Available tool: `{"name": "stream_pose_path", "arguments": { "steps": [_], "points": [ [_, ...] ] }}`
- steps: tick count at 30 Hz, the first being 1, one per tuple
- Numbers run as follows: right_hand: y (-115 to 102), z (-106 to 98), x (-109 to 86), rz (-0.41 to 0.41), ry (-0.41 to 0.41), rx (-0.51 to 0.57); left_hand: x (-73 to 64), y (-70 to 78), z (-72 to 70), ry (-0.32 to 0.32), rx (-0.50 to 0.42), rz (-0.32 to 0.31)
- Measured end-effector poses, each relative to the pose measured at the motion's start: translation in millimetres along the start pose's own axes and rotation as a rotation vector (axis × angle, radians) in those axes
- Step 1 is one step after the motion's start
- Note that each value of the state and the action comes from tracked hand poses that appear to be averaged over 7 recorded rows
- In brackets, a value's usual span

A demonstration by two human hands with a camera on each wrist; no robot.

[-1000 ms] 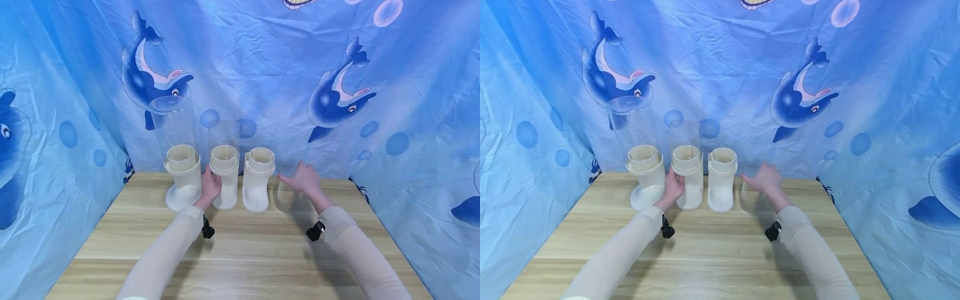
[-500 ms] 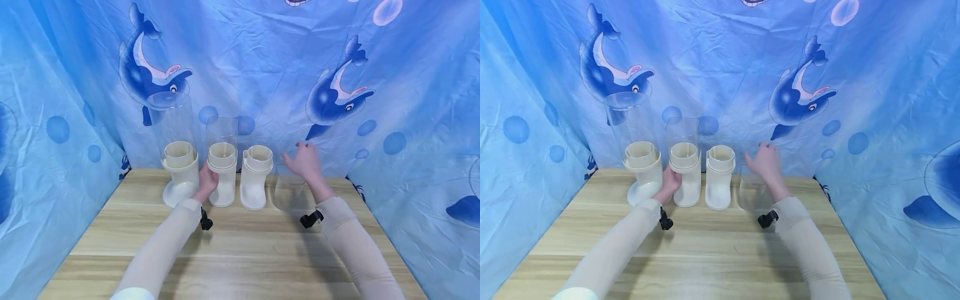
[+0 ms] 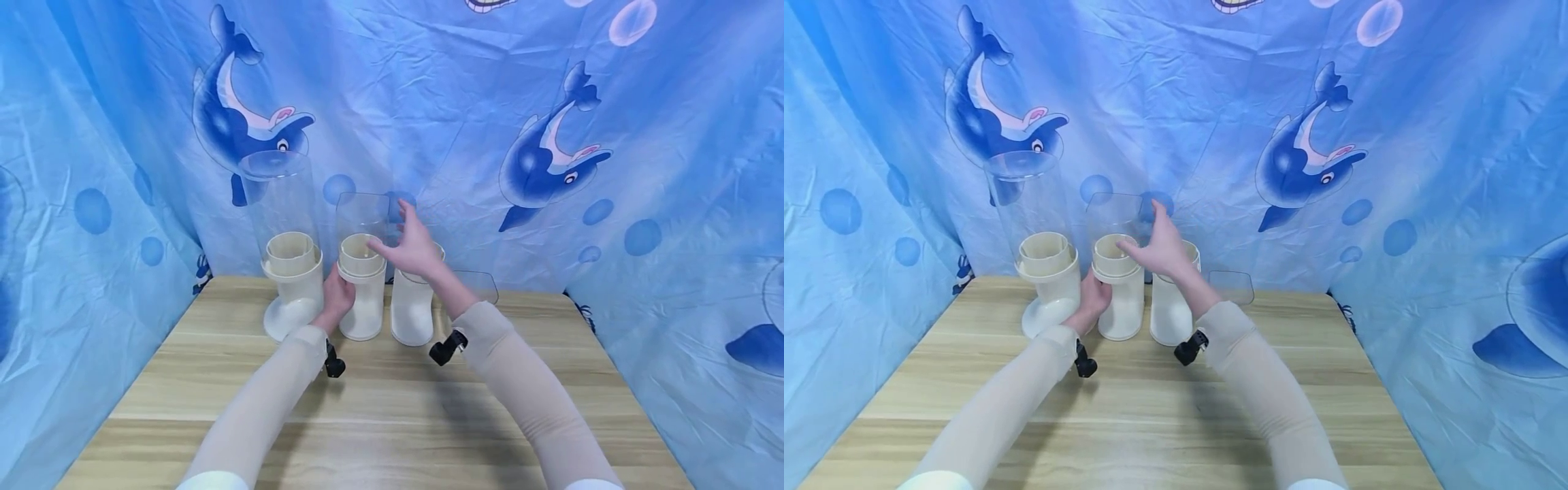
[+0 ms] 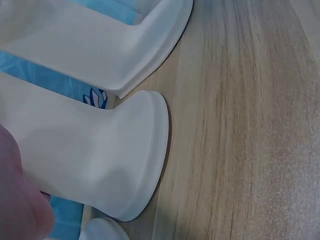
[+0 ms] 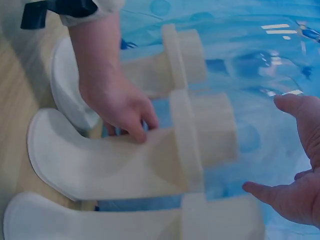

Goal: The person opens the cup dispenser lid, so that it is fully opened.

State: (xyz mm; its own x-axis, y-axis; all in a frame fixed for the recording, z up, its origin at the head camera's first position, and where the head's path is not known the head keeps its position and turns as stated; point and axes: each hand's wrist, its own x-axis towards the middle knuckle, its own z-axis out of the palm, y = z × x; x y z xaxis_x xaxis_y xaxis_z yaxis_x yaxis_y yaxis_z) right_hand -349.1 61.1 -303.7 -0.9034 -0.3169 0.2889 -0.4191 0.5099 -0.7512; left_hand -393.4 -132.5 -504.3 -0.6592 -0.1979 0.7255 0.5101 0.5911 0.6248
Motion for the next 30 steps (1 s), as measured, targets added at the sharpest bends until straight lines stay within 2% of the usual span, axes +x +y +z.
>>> {"name": "stream_pose_path", "arguments": {
  "steps": [3, 9, 15, 19, 23, 26, 30],
  "points": [
    [-1.1, 14.7, 0.1, 0.017, -0.006, 0.007, -1.6, 4.3, -3.2, -0.024, -0.02, -0.018],
    [-3.8, 23.1, -4.9, -0.015, -0.029, 0.028, -7.1, 15.5, -12.9, -0.06, -0.026, -0.136],
    [-6.2, 7.1, -19.2, -0.032, -0.041, 0.074, -9.3, 31.4, -18.2, -0.104, -0.04, -0.12],
    [-4.6, -3.6, -29.7, -0.007, -0.039, 0.063, -13.5, 39.8, -25.1, -0.159, -0.108, -0.158],
    [-4.0, -14.1, -39.9, -0.013, -0.04, 0.056, -15.7, 49.1, -38.6, -0.227, -0.159, -0.219],
    [-5.9, -22.2, -50.8, -0.027, -0.061, 0.063, -18.1, 58.8, -51.5, -0.281, -0.161, -0.252],
    [-10.9, -31.4, -68.5, -0.036, -0.097, 0.062, -26.0, 73.2, -65.8, -0.335, -0.169, -0.262]
  ]
}}
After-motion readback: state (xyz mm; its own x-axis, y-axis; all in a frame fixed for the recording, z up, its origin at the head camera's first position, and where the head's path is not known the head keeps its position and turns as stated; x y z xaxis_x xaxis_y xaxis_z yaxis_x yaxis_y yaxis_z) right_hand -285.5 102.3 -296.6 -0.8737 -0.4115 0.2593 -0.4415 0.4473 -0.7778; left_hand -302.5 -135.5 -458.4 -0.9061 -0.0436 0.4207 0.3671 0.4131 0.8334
